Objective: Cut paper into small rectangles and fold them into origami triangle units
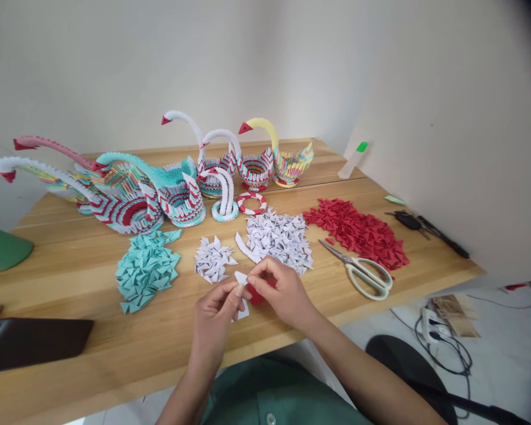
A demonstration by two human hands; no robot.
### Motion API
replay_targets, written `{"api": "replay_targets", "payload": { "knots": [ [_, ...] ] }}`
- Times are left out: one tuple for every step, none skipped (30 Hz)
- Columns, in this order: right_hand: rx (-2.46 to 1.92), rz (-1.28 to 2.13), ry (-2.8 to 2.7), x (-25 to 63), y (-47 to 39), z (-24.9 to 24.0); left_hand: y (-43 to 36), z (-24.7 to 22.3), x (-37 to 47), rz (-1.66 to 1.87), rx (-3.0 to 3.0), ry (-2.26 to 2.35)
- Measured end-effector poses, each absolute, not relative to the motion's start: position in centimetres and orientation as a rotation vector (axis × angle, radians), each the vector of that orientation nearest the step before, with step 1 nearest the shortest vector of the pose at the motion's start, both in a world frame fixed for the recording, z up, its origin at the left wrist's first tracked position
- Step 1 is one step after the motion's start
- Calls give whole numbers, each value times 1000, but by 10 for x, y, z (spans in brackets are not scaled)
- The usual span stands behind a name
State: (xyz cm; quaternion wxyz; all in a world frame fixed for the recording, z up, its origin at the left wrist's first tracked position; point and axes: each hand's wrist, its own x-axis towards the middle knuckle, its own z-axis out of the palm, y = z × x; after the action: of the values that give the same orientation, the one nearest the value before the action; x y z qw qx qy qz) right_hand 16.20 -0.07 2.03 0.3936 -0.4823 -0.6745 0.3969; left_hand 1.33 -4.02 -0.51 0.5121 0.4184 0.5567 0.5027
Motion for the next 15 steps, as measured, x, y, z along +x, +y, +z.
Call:
{"api": "replay_targets", "payload": {
  "knots": [
    [-1216, 1006, -1702, 162, -2, 19, -40, -5, 14, 1210, 998, 1340],
    [-1205, 1011, -1691, 161, -3, 17, -39, -5, 14, 1212, 989, 1339],
    [-1192, 1019, -1679, 161, -4, 15, -38, -5, 14, 1217, 976, 1334],
    [-1182, 1033, -1664, 160, -5, 14, -37, -5, 14, 1222, 963, 1322],
    [-1173, 1057, -1645, 160, -5, 13, -36, -5, 14, 1224, 950, 1306],
    [-1164, 1095, -1619, 160, -5, 12, -35, -4, 15, 1224, 936, 1288],
    [-1151, 1150, -1588, 161, -5, 12, -35, -4, 15, 1220, 926, 1272],
    [-1134, 1217, -1553, 162, -5, 12, -34, -3, 15, 1214, 920, 1259],
    [-1112, 1287, -1520, 164, -4, 13, -34, -2, 14, 1204, 920, 1249],
    [-1087, 1353, -1500, 166, -3, 14, -33, -2, 14, 1189, 926, 1238],
    [-1061, 1409, -1496, 169, -2, 16, -33, -1, 13, 1174, 937, 1229],
    [-1040, 1450, -1507, 172, -1, 17, -32, -1, 11, 1157, 952, 1220],
    [-1025, 1471, -1530, 174, 0, 18, -32, 0, 10, 1137, 971, 1215],
    [-1018, 1469, -1560, 177, 1, 19, -32, 0, 9, 1117, 995, 1217],
    [-1022, 1447, -1596, 178, 1, 20, -32, 1, 8, 1098, 1024, 1226]
  ]
}}
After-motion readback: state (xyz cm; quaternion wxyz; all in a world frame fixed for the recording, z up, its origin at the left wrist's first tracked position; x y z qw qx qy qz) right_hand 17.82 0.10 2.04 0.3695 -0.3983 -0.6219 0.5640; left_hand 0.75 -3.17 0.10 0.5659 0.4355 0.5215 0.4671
